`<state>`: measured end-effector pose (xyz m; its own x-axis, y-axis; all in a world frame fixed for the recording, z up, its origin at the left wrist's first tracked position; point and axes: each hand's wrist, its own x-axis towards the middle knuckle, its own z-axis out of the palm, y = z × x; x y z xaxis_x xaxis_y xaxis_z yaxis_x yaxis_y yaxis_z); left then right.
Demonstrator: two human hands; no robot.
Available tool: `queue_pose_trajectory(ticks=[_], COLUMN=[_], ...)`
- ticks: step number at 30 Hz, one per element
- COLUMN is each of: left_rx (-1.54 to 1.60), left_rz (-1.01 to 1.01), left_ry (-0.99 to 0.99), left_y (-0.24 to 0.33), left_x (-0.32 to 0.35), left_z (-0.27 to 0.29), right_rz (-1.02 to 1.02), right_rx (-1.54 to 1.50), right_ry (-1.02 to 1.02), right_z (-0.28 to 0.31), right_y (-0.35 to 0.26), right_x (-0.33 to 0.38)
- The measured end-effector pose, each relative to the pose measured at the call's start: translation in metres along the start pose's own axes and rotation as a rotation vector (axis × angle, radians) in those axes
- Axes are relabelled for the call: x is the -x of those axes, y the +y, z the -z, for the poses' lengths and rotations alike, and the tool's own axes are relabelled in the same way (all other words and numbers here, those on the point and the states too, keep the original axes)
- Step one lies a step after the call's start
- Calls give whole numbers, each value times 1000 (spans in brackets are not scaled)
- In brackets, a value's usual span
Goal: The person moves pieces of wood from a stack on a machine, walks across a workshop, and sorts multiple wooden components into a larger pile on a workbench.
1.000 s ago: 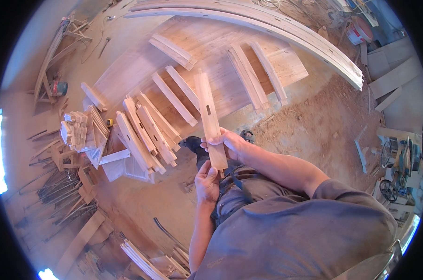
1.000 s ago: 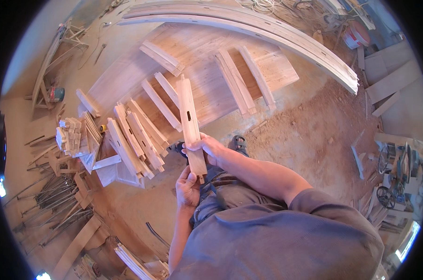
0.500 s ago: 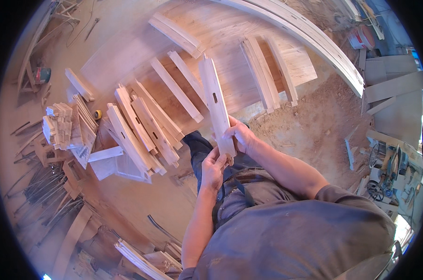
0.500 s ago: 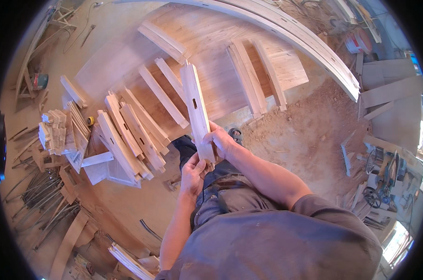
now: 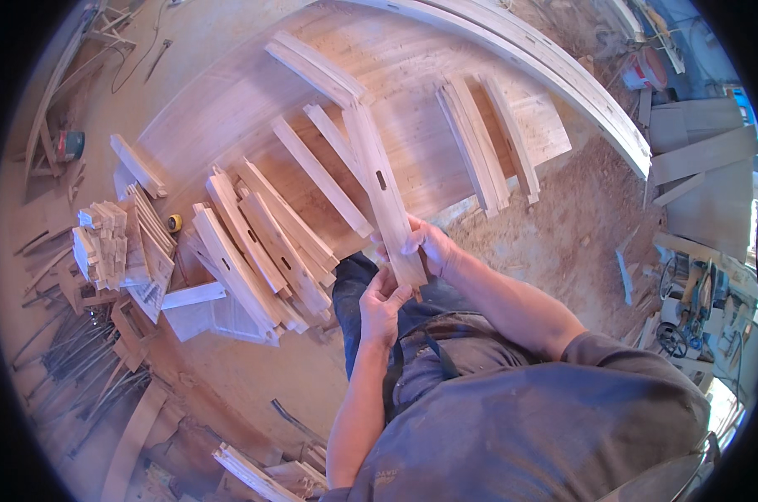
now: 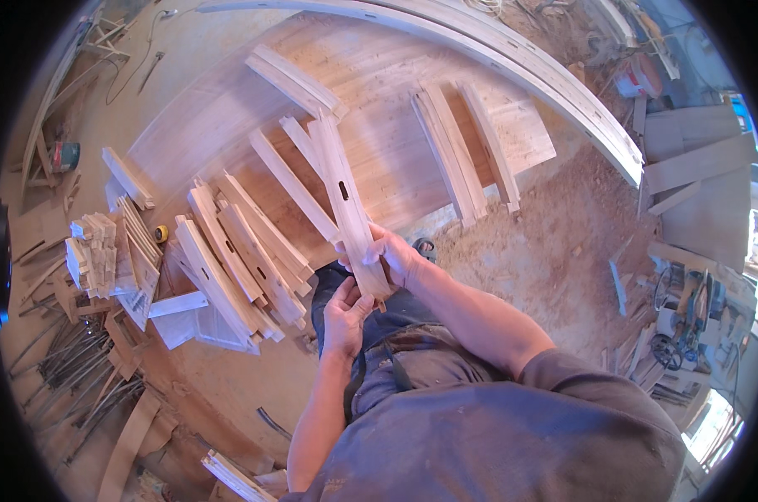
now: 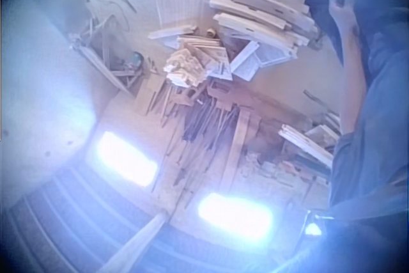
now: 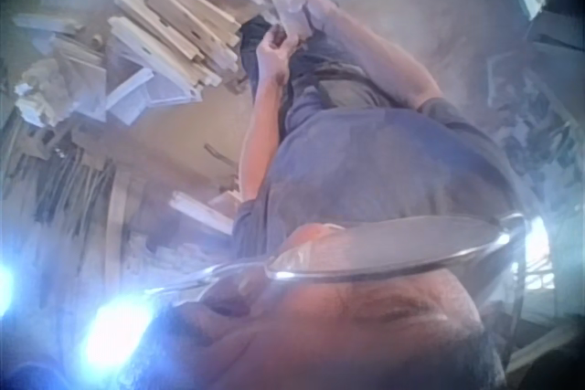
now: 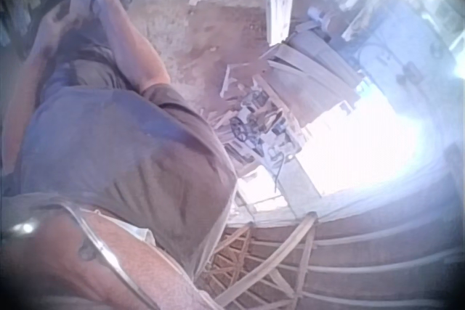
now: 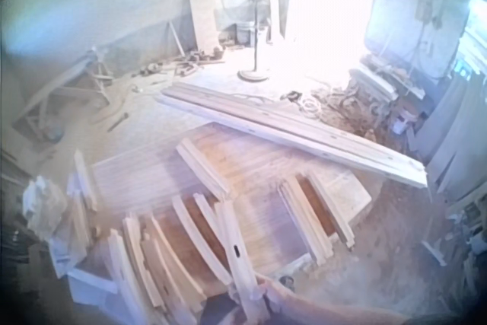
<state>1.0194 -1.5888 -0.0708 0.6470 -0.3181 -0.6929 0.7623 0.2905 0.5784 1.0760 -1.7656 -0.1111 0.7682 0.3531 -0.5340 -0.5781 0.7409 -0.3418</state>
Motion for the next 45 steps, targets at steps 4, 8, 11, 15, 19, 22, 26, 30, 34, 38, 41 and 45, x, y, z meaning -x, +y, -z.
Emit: queue_pose_trajectory(ticks=[4,8,11,15,19,22,26,30,34,38,41,45], left_rx=[12,28,73,84,54,2,-63,-127,-138,-185,-430,-731], left_rz=[10,9,0,-8,12,19,23,-46,-109,-174,-267,-297], left_ry=[22,18,16,24,61,93,163,294,473,650,844,1080], left_y=[4,0,-6,-8,-6,-14,-20,-22,-17,-1,5,6], left_x=[2,4,3,5,5,1,-2,-11,-21,-30,-32,-40], left_z=[-1,-3,-2,-7,-8,-7,5,35,70,98,112,134], right_rz=[-23,-15,-69,-64,-45,-99,85,175,214,365,414,33], right_rx=[-19,-90,-189,-226,-194,-130,415,1086,1226,1356,1489,1713], right_ry=[16,-96,-106,-142,-81,77,414,526,573,584,664,614], right_z=[-13,-3,2,13,10,13,17,55,73,67,85,57], right_y=[-6,-4,-3,-4,-2,0,-12,-37,-54,-61,-47,-56], right_x=[4,6,5,8,7,1,-14,-45,-83,-113,-138,-146])
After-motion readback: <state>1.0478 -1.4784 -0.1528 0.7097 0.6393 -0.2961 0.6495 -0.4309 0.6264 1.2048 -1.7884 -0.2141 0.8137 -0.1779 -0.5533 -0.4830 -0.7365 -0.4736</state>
